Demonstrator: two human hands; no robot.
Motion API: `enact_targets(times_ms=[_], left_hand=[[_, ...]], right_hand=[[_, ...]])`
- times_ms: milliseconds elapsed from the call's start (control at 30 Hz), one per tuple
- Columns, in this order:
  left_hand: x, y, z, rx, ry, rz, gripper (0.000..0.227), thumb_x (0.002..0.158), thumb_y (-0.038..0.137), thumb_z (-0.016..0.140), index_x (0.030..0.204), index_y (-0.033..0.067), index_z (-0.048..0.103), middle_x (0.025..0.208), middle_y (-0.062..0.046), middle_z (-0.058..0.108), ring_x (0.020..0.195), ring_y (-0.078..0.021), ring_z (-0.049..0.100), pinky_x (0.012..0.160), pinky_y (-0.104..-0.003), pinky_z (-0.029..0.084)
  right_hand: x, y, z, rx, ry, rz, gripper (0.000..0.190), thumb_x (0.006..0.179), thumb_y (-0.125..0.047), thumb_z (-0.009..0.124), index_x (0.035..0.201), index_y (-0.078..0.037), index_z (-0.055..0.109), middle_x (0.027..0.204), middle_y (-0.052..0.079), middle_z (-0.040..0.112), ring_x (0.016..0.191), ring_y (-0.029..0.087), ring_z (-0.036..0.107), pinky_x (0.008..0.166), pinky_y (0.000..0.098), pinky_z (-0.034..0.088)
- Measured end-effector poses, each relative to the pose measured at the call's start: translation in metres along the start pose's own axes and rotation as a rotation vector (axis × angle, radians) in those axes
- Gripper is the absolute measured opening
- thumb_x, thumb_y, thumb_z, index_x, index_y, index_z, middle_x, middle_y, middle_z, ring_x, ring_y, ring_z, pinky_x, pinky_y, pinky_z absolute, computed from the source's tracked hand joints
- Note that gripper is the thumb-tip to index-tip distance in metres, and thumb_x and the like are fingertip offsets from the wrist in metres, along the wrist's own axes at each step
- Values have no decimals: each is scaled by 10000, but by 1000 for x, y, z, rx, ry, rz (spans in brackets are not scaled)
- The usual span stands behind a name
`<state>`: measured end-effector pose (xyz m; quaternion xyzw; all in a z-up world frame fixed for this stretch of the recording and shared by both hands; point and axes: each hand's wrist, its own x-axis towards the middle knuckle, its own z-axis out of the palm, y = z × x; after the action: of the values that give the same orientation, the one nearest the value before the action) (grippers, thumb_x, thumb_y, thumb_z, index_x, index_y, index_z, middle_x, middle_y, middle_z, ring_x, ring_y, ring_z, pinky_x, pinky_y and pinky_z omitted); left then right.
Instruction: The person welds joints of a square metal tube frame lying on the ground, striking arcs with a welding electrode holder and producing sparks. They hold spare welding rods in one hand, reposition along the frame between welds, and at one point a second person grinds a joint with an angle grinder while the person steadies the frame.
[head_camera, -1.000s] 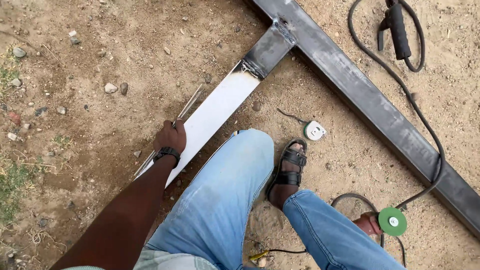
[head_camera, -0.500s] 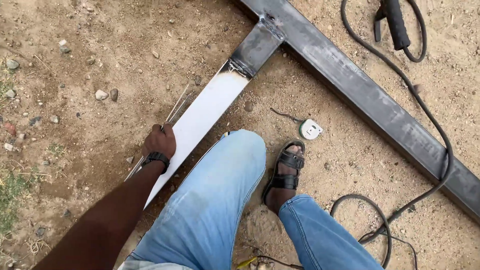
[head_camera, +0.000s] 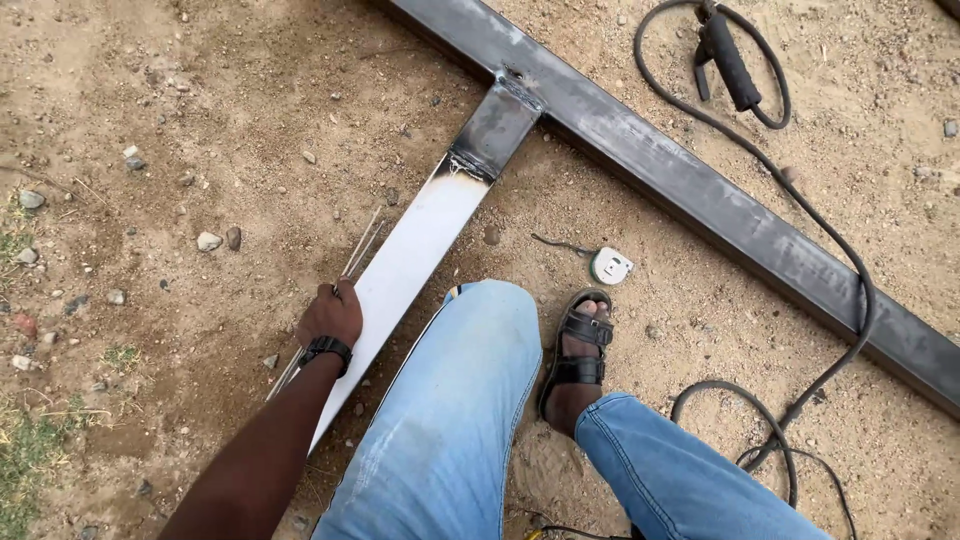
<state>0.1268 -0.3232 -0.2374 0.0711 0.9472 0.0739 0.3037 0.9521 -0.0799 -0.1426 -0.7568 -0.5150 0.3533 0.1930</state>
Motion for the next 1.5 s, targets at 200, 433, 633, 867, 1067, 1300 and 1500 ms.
enact_targets(times_ms=[200,433,633,867,1067,1300,1500], left_hand=[[10,-12,-1,-9,-44,24,732,1051,598,215,1330,42,600,1146,-257,727,1109,-406,683,983,-538,482],[14,-61,5,-89,-141,102,726,1011,620,279,1323,37,578,1238,-283,674,1163,-458,641,1021,-548,465],[33,-94,37,-104,-111,107,609,985,571,414,1217,50,628,1161,-265,725,1104,-442,691,975,-544,516],[28,-88,34,-59,-163,8,545,1034,563,440,1167,96,687,1123,-249,729,1070,-414,697,930,-536,538],[33,-103,59,-17,-242,-25,447,1049,470,426,1208,90,600,1036,-246,736,999,-415,717,862,-581,539],[24,-120,77,11,-287,-61,385,988,458,465,1158,136,591,1084,-222,714,1028,-432,696,864,-606,527],[26,-113,85,-120,-307,-93,322,971,394,469,1057,131,633,1149,-175,713,1087,-396,677,897,-603,497]], right_hand=[[-1,-224,107,116,58,-42,430,1090,-213,563,1269,177,586,1210,290,648,1150,260,654,894,342,557],[-4,-441,241,-1275,-878,-395,615,842,-570,679,1328,-194,692,1305,56,736,1162,264,711,997,423,611],[-58,-385,484,-1100,-1071,-373,748,932,-648,540,1186,36,703,1053,198,772,865,296,762,743,421,638],[-196,-352,610,190,-860,115,1066,879,-827,322,1307,94,643,1190,263,731,1031,321,730,867,407,590],[-215,-379,647,140,-351,371,1073,865,-853,283,1118,96,715,1064,249,757,1006,350,741,899,438,599],[-197,-338,662,12,-192,383,1061,881,-857,319,1086,102,726,1079,257,748,1044,372,709,946,451,543],[-195,-335,663,17,-232,339,1029,885,-825,334,1087,106,723,1086,269,751,1043,383,713,932,481,540]])
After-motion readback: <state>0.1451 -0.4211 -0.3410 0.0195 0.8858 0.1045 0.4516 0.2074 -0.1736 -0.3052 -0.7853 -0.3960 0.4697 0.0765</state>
